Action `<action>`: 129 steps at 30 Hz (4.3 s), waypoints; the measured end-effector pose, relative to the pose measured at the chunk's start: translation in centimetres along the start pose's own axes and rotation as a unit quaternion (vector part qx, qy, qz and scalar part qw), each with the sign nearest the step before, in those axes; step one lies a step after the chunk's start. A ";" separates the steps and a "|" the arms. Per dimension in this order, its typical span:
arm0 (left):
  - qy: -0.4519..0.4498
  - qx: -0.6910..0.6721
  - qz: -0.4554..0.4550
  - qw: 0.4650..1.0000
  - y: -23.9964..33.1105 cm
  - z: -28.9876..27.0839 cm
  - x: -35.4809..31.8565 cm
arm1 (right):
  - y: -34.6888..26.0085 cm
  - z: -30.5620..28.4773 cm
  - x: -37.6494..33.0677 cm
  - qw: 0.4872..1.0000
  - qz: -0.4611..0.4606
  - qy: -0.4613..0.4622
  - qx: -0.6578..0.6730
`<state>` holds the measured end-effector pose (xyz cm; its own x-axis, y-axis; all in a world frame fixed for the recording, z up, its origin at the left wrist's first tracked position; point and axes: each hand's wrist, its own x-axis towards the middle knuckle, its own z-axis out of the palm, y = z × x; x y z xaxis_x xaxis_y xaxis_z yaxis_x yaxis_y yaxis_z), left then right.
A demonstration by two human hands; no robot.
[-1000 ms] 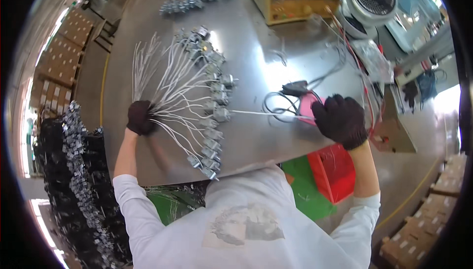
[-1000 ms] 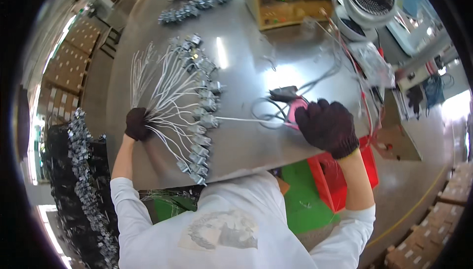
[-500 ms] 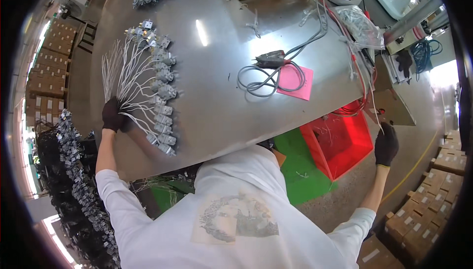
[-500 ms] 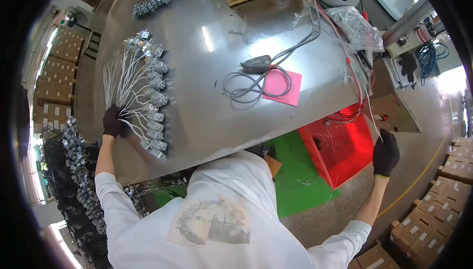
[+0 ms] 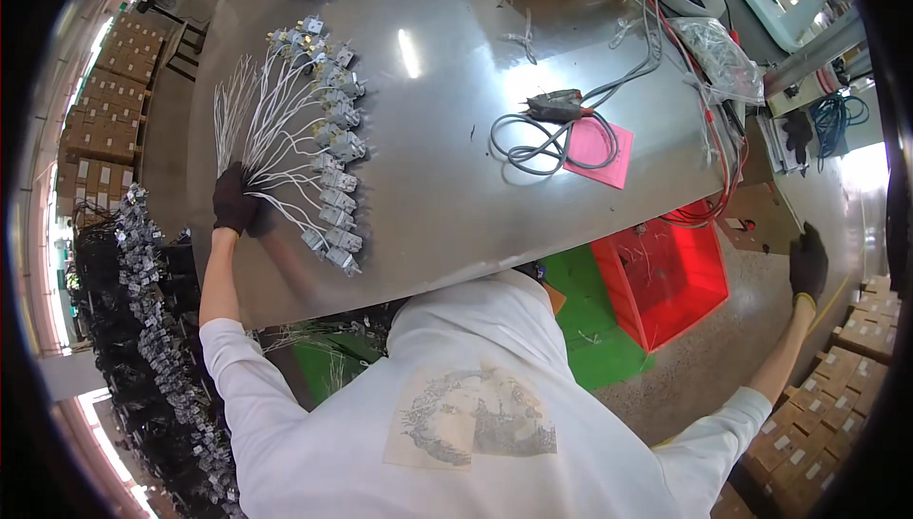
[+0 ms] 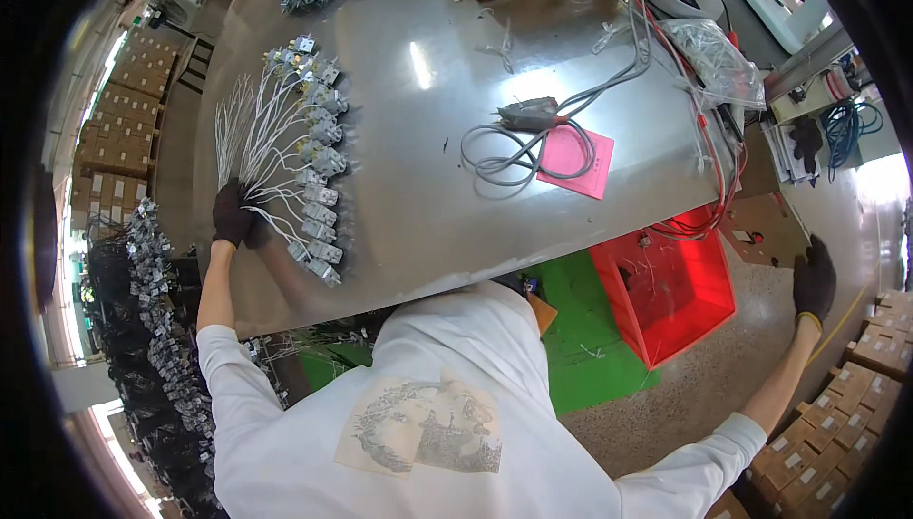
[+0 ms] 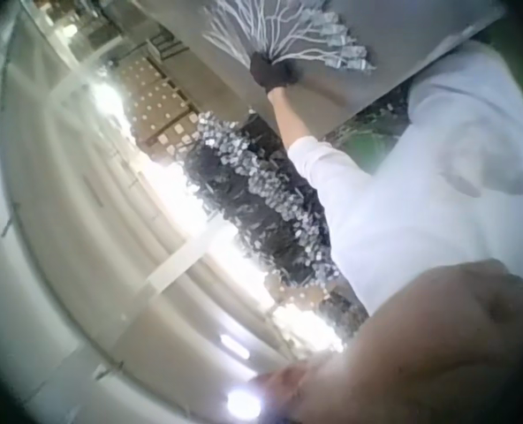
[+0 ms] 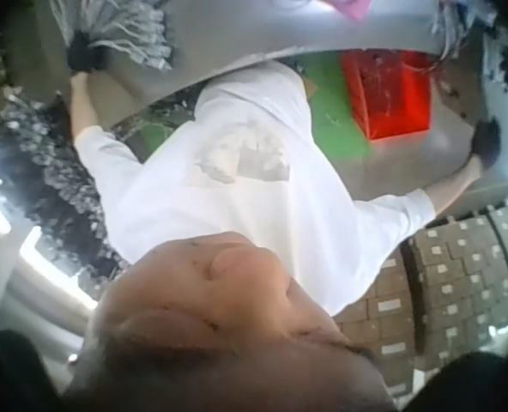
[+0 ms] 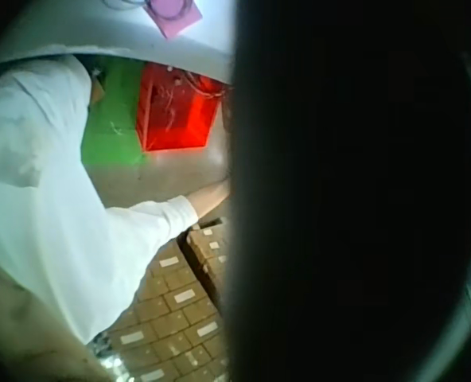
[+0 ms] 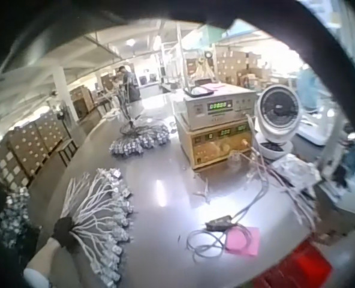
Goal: Organizing and inspecting bundles of electrical wire harnesses at a manual assembly station.
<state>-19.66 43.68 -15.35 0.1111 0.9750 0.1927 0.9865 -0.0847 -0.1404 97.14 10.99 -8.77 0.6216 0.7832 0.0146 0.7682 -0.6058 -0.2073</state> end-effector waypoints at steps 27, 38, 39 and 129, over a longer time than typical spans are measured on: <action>0.121 0.208 0.427 0.871 19.9 -37.3 5.1 | -76.6 0.0 -17.6 0.579 -0.692 -0.262 0.342; 0.256 0.185 0.536 0.783 18.8 -38.0 2.7 | -76.7 2.9 -18.2 0.566 -0.714 -0.012 0.413; 0.289 0.209 0.514 0.780 17.9 -37.3 2.2 | -76.9 2.6 -18.1 0.572 -0.711 0.003 0.410; 0.181 0.005 -0.134 0.974 -3.9 -3.9 -36.8 | -89.4 21.1 -36.0 0.491 -0.866 0.013 0.093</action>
<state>-27.17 7.37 -18.07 -0.1126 0.8252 0.5535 0.9850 0.1660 -0.0471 2.81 39.92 -11.42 -0.9358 0.0968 0.3389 0.1213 0.9913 0.0518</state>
